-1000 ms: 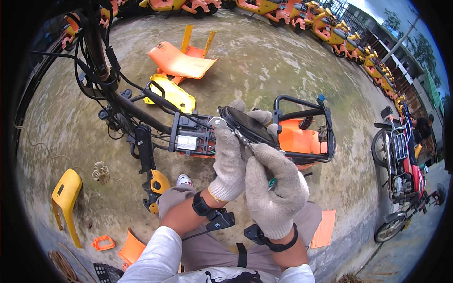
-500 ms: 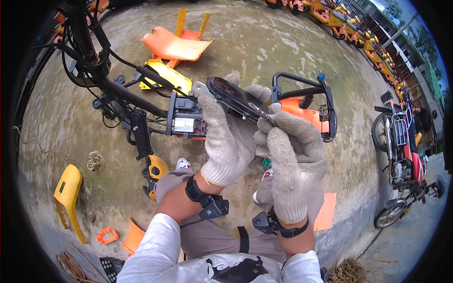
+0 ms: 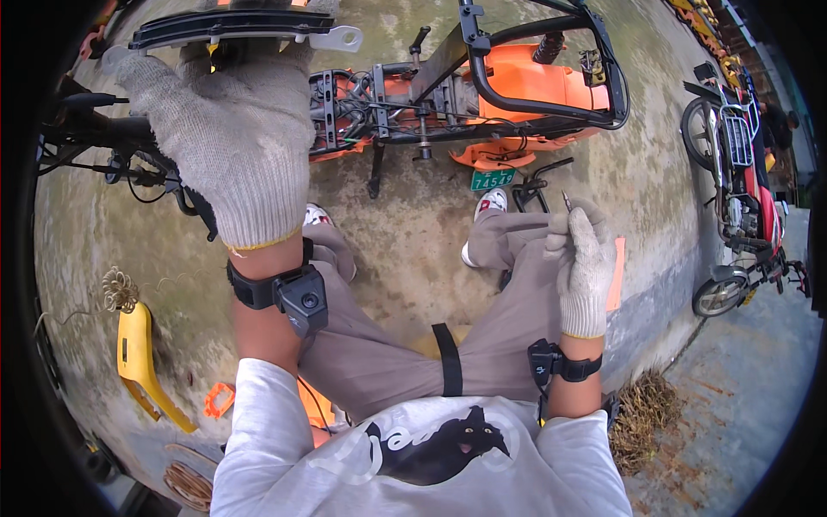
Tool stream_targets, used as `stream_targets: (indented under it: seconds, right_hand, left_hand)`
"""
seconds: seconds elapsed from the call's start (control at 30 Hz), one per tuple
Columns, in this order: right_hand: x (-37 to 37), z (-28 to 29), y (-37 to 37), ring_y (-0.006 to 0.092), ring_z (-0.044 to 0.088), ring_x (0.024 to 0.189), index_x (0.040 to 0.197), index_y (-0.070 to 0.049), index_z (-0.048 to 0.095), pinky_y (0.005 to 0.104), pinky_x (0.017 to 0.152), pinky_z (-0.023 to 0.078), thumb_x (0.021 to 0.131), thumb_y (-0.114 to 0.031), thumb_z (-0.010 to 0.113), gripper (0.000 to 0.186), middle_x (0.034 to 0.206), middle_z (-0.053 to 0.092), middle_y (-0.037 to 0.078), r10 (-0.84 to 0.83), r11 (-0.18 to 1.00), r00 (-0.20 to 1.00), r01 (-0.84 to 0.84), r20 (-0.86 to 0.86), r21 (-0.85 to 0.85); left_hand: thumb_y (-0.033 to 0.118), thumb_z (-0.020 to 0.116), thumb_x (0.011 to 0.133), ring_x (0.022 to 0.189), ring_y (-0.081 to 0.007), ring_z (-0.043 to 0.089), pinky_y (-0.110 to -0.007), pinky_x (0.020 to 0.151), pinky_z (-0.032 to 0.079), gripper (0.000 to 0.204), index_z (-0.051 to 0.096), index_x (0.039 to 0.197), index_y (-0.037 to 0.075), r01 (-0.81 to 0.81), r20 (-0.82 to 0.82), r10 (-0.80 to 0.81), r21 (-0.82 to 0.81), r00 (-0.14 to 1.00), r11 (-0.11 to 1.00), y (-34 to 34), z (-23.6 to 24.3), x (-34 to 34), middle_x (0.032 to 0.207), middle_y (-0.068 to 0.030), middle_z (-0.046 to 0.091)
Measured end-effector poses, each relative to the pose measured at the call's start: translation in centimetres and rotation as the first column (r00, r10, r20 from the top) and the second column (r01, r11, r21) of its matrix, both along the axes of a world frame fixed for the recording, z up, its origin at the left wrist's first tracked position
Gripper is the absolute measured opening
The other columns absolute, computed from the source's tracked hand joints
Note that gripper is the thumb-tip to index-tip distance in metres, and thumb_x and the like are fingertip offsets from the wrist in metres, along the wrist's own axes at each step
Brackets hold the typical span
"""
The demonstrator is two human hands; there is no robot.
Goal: Repairing or reassembling a scooter's instrument cluster assembly using a screwdriver.
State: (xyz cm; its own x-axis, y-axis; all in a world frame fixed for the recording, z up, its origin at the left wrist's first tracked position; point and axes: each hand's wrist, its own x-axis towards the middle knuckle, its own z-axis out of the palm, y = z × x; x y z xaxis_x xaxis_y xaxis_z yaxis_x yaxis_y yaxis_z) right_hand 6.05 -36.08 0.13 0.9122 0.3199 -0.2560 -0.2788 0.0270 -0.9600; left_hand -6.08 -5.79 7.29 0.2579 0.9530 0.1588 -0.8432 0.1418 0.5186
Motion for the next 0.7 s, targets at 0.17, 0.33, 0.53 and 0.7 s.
stream_targets:
  seconds: [0.17,0.33,0.53,0.7]
  right_hand:
    - [2.5,-6.3,0.0,0.0092,0.064,0.071,0.123,0.004,0.061,0.0228,0.059,0.052,0.099,-0.011,0.06,0.028,0.092,0.07,0.011,0.303,0.896,0.945,-0.326,-0.122,-0.303]
    - [5.5,-20.7,2.3,0.016,0.066,0.069,0.121,0.002,0.068,0.0278,0.059,0.055,0.093,-0.004,0.057,0.031,0.089,0.07,0.01,0.337,0.778,0.911,-0.412,-0.239,-0.475]
    - [-0.7,-45.2,-1.6,0.0292,0.063,0.084,0.11,-0.008,0.063,0.0403,0.064,0.05,0.09,-0.013,0.059,0.021,0.093,0.066,0.015,-0.106,0.901,0.765,-0.197,-0.636,-0.387]
    - [-4.4,-50.5,-1.1,0.0345,0.065,0.103,0.106,-0.011,0.065,0.0471,0.081,0.054,0.089,-0.022,0.062,0.02,0.104,0.069,0.021,-0.406,0.827,0.697,0.005,-0.591,-0.562]
  left_hand:
    - [0.064,0.062,0.091,0.127,-0.0413,0.054,-0.058,0.117,0.036,0.081,0.049,0.13,-0.006,-0.143,-0.174,0.16,0.107,0.972,0.984,1.3,-0.9,0.9,0.133,-0.0289,0.056]
    - [0.055,0.062,0.094,0.123,-0.0378,0.058,-0.051,0.112,0.044,0.066,0.051,0.132,0.003,-0.287,-0.255,0.337,0.216,0.906,0.933,3.2,-2.1,1.5,0.129,-0.0243,0.058]
    - [0.056,0.056,0.097,0.103,-0.0322,0.067,-0.044,0.091,0.056,0.055,0.054,0.121,0.007,-0.35,-0.443,0.579,0.497,0.684,0.794,5.4,-5.4,1.5,0.111,-0.0185,0.066]
    - [0.056,0.055,0.096,0.098,-0.0296,0.069,-0.039,0.084,0.057,0.056,0.057,0.12,0.006,-0.375,-0.497,0.585,0.462,0.641,0.804,6.1,-7.3,1.1,0.107,-0.0165,0.068]
